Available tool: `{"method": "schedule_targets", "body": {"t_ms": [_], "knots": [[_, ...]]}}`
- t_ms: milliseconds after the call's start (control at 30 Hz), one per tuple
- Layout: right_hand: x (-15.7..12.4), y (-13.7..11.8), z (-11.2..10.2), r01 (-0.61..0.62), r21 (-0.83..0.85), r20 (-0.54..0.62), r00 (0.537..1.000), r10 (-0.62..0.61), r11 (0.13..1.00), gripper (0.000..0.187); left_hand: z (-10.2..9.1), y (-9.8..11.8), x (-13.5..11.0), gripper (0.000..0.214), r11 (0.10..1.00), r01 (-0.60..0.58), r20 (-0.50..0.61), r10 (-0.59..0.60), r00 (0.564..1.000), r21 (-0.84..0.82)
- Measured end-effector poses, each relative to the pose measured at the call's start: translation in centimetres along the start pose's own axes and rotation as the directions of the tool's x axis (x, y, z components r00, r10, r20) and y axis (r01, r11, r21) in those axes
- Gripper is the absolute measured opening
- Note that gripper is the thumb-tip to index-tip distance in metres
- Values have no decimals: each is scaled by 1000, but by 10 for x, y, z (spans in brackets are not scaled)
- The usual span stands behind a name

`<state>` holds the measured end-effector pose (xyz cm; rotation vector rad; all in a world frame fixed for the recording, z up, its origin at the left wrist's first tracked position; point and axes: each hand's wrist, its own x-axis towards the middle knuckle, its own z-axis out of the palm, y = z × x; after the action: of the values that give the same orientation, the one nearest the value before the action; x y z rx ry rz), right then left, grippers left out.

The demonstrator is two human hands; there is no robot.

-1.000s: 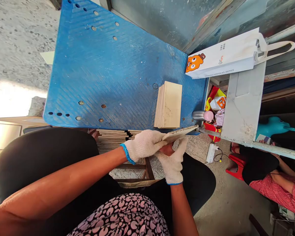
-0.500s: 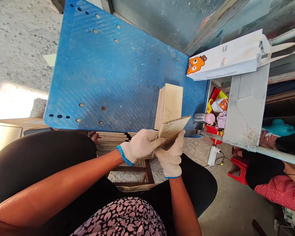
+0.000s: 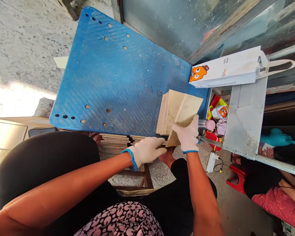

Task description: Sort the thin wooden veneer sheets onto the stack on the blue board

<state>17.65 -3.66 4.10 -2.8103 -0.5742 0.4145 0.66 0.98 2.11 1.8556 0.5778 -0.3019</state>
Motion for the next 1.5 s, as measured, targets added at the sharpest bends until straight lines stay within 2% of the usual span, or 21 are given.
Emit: {"method": "schedule_targets", "body": {"t_ms": [33,133,233,367,633,833,1000,1100,1200,1300,1367,1433,1500], "knots": [[10,-7,3,-33,-34,12,999,33,999,129,3,0,-2,34,999,-6,49,4,999,48],[36,-22,18,9,-57,51,999,-6,998,128,11,2,-8,34,985,-2,165,-27,986,175],[54,-28,34,25,-127,75,997,-16,992,130,11,4,-11,37,972,12,222,-65,973,234],[64,-32,47,-10,-220,116,993,36,976,128,7,5,-11,38,972,31,214,-82,973,235],[70,-33,53,-11,-221,140,989,43,975,116,7,4,-14,36,965,57,186,-108,977,258],[72,-32,61,0,-255,136,990,36,967,118,9,2,-13,34,962,78,184,-129,975,260],[75,-24,63,28,-196,172,985,6,980,124,12,0,-11,33,959,53,192,-110,975,278],[73,-16,60,42,-117,158,987,-23,992,119,13,0,-11,31,954,47,209,-113,971,297],[63,2,55,9,72,34,999,-12,997,107,13,0,-11,33,949,37,248,-119,962,313],[41,33,54,46,351,-94,995,-13,935,106,13,-2,-9,34,942,30,287,-132,949,334],[19,59,56,6,445,-97,994,42,895,112,15,-3,-8,33,938,23,307,-136,942,346],[-5,86,61,-100,423,-34,991,127,901,118,17,-4,-8,33,936,24,310,-141,940,352],[-29,107,69,-229,286,43,973,227,930,122,19,-4,-8,34,932,31,308,-151,939,362]]}}
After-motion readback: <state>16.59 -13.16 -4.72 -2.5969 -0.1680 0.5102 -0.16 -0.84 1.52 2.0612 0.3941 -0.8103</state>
